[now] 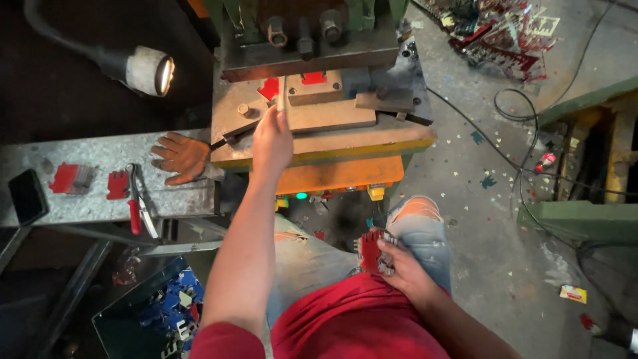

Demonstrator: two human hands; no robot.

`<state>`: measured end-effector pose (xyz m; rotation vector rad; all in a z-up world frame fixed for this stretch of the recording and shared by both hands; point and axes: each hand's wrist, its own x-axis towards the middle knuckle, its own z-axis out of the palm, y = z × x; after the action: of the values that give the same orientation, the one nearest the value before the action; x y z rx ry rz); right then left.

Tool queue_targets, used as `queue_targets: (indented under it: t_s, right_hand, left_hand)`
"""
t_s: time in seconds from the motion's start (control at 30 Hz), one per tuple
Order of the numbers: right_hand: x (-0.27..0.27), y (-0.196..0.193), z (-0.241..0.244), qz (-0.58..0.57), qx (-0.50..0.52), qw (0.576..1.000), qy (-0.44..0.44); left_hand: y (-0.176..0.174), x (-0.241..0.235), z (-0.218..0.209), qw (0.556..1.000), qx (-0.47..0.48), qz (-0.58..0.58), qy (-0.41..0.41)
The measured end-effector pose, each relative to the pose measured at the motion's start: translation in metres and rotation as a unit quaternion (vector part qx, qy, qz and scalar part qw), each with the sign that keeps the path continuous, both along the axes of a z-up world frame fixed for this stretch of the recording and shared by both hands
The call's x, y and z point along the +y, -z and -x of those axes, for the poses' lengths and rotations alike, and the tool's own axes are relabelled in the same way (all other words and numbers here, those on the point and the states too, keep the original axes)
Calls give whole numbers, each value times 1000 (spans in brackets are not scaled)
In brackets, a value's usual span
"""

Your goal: Manufacturing small red parts by operating a machine press and using hand tools for positioning and removal

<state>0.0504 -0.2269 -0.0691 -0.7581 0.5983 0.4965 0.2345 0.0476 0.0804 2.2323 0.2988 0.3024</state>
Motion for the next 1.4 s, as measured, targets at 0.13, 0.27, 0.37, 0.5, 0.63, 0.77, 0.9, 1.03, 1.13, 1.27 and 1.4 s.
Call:
queue_targets:
  t_s: [0.13,0.27,0.37,0.5,0.63,0.77,0.9,1.03,1.13,1.27,1.4]
  right_hand:
    - [-7,8,4,5,25,1000,11]
    - [-10,13,4,-6,0,1000,-20]
    - [-15,16,5,-26,29,999,-3]
    - [-35,78,-4,-57,10,998,-2]
    - [-41,78,-2,-79,1,997,-15]
    - [-31,37,-2,-117,-2,993,-24]
    - [-23,22,-2,-189,-43,980,-38]
    - [-22,33,-6,-220,-46,973,-47]
    - [-26,52,-5,-185,-22,982,-31]
    - [-36,75,-2,-172,-85,981,-34]
    - [-47,92,6,-164,-75,983,-17]
  left_hand:
    - [14,11,19,990,73,105,-58]
    - [22,11,23,971,137,174,-94]
    - [49,24,37,951,67,292,-76]
    - [97,35,105,936,-41,345,-48]
    - [143,64,241,961,36,213,-173]
    - [241,103,389,942,22,15,-335]
    - [313,138,447,858,67,71,-504]
    - [195,95,344,909,209,96,-347]
    - [114,59,241,981,130,102,-103]
    - [68,36,113,981,45,-161,95]
    - [13,25,26,930,-100,-328,133]
